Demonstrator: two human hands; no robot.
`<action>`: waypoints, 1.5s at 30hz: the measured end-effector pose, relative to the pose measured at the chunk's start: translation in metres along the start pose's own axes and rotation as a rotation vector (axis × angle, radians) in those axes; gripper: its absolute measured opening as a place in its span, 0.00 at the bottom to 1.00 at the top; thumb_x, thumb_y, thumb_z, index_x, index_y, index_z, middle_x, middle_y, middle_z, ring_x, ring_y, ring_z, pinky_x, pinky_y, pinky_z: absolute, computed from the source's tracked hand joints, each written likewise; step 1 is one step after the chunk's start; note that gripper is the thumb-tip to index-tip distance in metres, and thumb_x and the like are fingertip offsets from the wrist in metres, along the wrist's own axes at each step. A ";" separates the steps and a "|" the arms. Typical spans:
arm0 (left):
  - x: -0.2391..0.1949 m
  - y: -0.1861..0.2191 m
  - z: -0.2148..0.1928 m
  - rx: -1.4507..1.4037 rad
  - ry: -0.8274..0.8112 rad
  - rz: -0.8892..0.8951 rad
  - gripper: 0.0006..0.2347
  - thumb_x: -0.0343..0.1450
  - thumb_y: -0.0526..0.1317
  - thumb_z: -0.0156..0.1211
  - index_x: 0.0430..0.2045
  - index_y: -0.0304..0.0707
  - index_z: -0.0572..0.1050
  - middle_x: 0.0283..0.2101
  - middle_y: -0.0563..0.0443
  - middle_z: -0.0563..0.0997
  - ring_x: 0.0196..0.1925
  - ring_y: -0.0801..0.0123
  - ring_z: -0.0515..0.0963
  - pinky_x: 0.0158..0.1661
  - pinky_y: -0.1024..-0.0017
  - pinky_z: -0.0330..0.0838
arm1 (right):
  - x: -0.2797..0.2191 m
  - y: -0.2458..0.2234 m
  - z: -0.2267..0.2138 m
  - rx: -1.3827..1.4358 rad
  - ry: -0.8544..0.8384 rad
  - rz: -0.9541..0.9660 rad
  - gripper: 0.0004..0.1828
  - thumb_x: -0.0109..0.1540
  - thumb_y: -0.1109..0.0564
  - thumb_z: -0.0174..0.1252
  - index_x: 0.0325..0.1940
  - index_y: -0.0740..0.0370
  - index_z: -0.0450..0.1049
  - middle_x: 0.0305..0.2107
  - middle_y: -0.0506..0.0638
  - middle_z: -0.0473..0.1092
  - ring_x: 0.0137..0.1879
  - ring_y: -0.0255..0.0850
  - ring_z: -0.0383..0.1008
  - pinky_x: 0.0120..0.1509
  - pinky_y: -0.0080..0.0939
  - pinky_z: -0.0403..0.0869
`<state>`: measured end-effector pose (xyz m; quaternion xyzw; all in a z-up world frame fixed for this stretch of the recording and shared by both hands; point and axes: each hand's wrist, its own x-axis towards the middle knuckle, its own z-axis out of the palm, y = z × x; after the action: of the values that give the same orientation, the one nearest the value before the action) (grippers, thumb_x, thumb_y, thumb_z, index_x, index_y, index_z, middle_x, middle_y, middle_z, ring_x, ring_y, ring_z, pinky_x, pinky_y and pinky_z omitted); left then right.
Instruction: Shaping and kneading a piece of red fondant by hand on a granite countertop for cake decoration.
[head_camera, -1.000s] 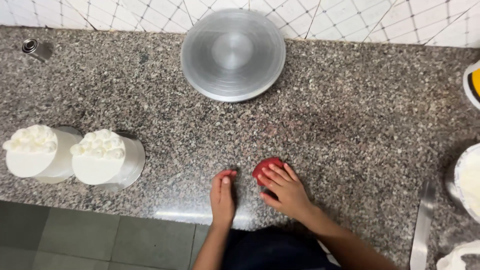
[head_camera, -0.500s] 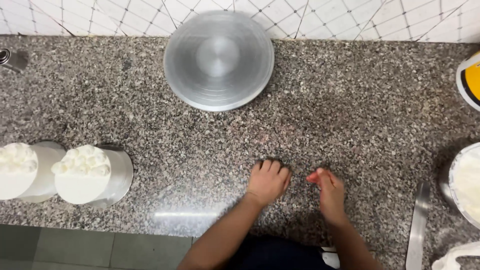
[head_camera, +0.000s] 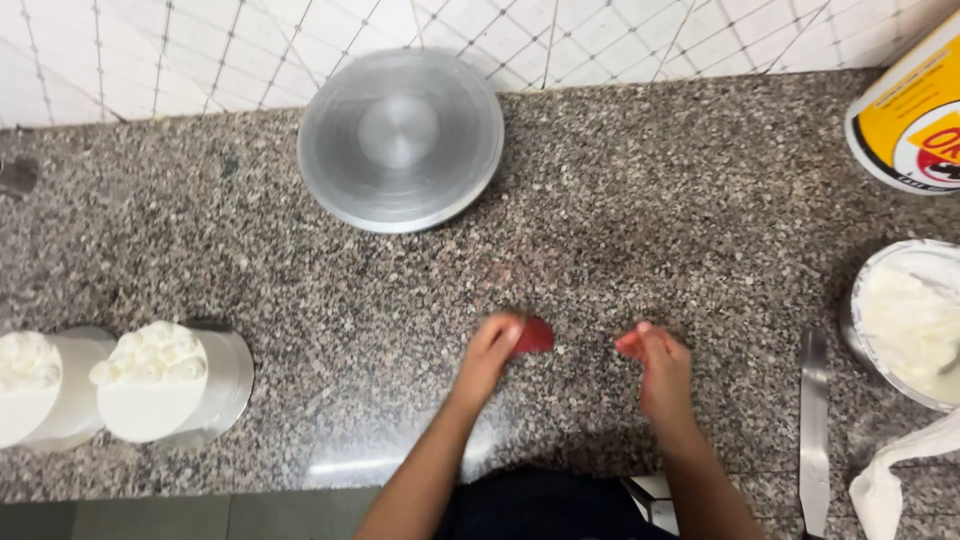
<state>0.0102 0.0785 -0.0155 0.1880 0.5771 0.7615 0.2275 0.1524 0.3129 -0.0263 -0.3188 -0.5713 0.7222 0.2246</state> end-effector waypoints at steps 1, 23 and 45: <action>-0.018 -0.011 -0.014 0.224 -0.053 -0.028 0.08 0.77 0.43 0.55 0.40 0.37 0.73 0.46 0.50 0.77 0.50 0.64 0.76 0.55 0.65 0.70 | 0.002 0.008 -0.002 -0.029 0.014 0.038 0.18 0.69 0.50 0.53 0.36 0.68 0.76 0.31 0.54 0.77 0.39 0.41 0.78 0.50 0.42 0.76; 0.006 0.034 0.046 1.172 -0.310 0.324 0.13 0.63 0.40 0.64 0.38 0.37 0.78 0.46 0.41 0.74 0.51 0.46 0.71 0.54 0.51 0.65 | 0.204 -0.016 0.268 0.643 -0.236 0.260 0.25 0.59 0.56 0.66 0.58 0.63 0.70 0.50 0.57 0.75 0.54 0.50 0.78 0.61 0.60 0.76; 0.014 0.037 0.025 1.249 0.001 0.433 0.15 0.70 0.42 0.61 0.47 0.35 0.74 0.57 0.39 0.74 0.62 0.46 0.70 0.65 0.46 0.58 | 0.172 -0.089 -0.118 0.717 0.324 -0.420 0.26 0.64 0.57 0.53 0.66 0.72 0.68 0.61 0.60 0.73 0.68 0.52 0.74 0.79 0.55 0.71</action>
<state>0.0080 0.0975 0.0270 0.3960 0.8595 0.3125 -0.0829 0.1133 0.5336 0.0079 -0.2067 -0.2944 0.7542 0.5493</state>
